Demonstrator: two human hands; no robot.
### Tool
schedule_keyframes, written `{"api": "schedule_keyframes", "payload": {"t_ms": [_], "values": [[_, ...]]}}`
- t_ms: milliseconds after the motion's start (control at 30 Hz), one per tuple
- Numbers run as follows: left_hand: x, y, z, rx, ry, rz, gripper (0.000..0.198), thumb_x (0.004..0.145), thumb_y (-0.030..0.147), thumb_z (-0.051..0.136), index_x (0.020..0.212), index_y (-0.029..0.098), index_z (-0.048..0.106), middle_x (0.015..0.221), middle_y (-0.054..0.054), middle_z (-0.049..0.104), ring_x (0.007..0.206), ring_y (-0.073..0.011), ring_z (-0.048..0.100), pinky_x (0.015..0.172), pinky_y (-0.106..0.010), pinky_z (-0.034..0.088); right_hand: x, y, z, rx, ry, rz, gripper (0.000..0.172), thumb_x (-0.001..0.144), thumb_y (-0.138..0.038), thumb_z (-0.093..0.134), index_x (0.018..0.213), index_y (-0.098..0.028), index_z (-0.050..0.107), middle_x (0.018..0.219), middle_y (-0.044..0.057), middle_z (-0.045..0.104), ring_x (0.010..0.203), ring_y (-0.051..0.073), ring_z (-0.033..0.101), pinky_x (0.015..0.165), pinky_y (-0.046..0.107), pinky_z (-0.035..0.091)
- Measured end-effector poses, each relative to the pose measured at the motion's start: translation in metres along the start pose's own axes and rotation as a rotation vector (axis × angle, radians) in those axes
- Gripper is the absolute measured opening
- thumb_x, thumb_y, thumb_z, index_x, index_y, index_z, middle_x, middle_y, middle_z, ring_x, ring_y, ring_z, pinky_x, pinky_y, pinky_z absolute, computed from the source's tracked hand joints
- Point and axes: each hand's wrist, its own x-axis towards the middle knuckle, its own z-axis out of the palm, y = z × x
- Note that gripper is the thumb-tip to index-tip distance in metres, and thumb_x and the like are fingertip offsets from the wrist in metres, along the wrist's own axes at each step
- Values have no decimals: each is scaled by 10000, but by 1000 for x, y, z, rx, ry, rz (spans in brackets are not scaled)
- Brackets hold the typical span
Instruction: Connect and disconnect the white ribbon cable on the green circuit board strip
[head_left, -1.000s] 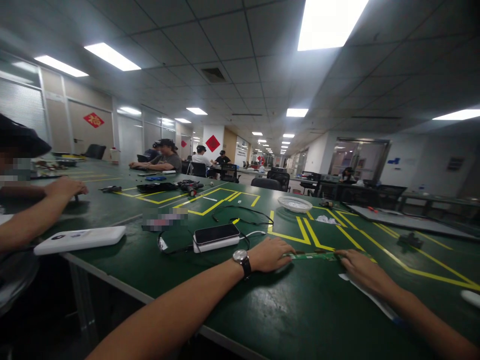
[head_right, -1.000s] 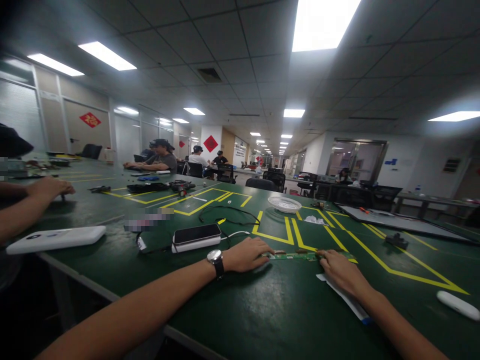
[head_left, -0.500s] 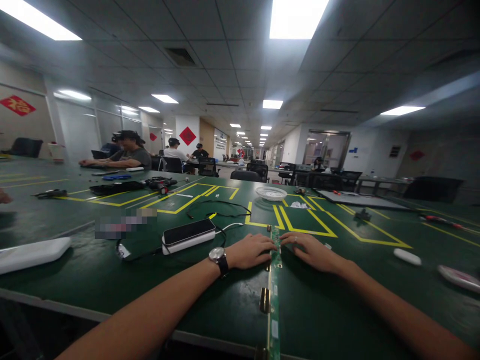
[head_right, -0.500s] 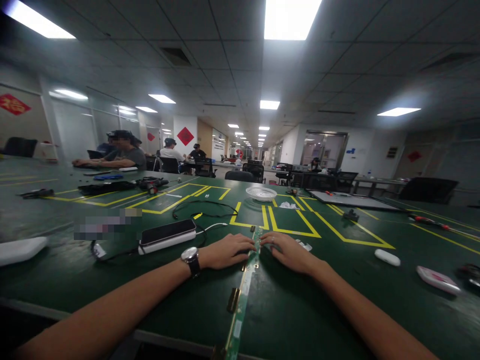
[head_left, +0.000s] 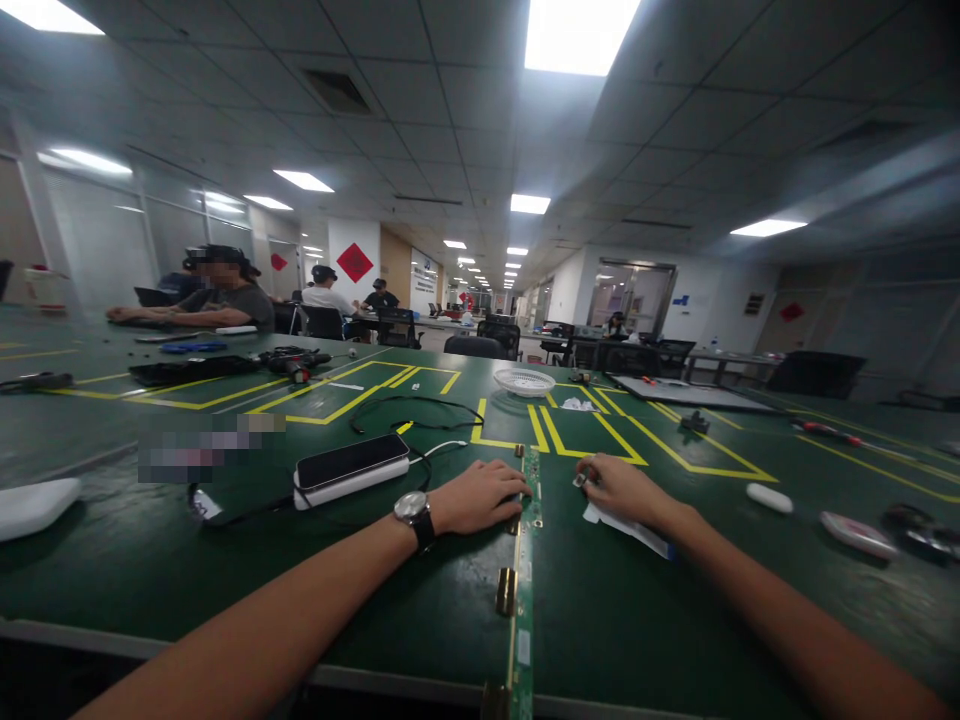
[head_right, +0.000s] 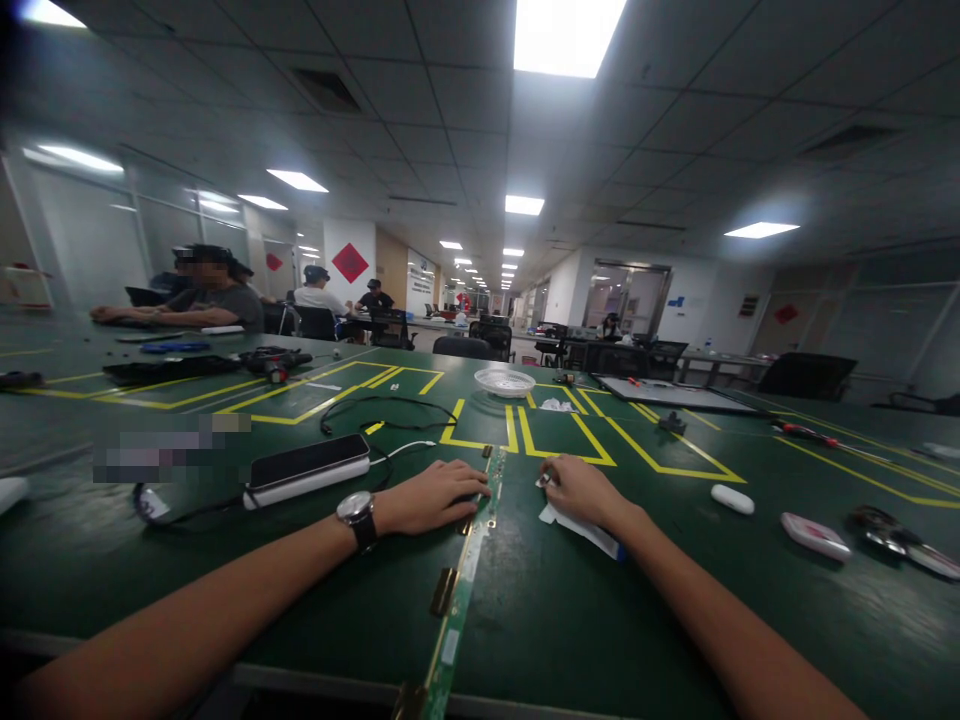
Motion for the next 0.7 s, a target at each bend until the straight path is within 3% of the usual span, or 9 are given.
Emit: {"api": "schedule_keyframes", "payload": {"t_ms": [300,700], "values": [[0,-3,4,-2,4,5,330,998,378,429,1283,269,557,1313,-53,576,1165,-235,521,960,-367,401,-1,-49,9,24,84,-203,249,859,-269,535,1078,-204,633,960,64,664,901,207,593,794,304,425],[0,-3,4,1,-3,6,331,1000,372,431,1292,269,547,1327,-48,568,1165,-239,518,970,-377,400,0,-52,13,30,96,-239,243,879,-272,539,1094,-196,625,955,67,653,893,205,587,801,317,429]]}}
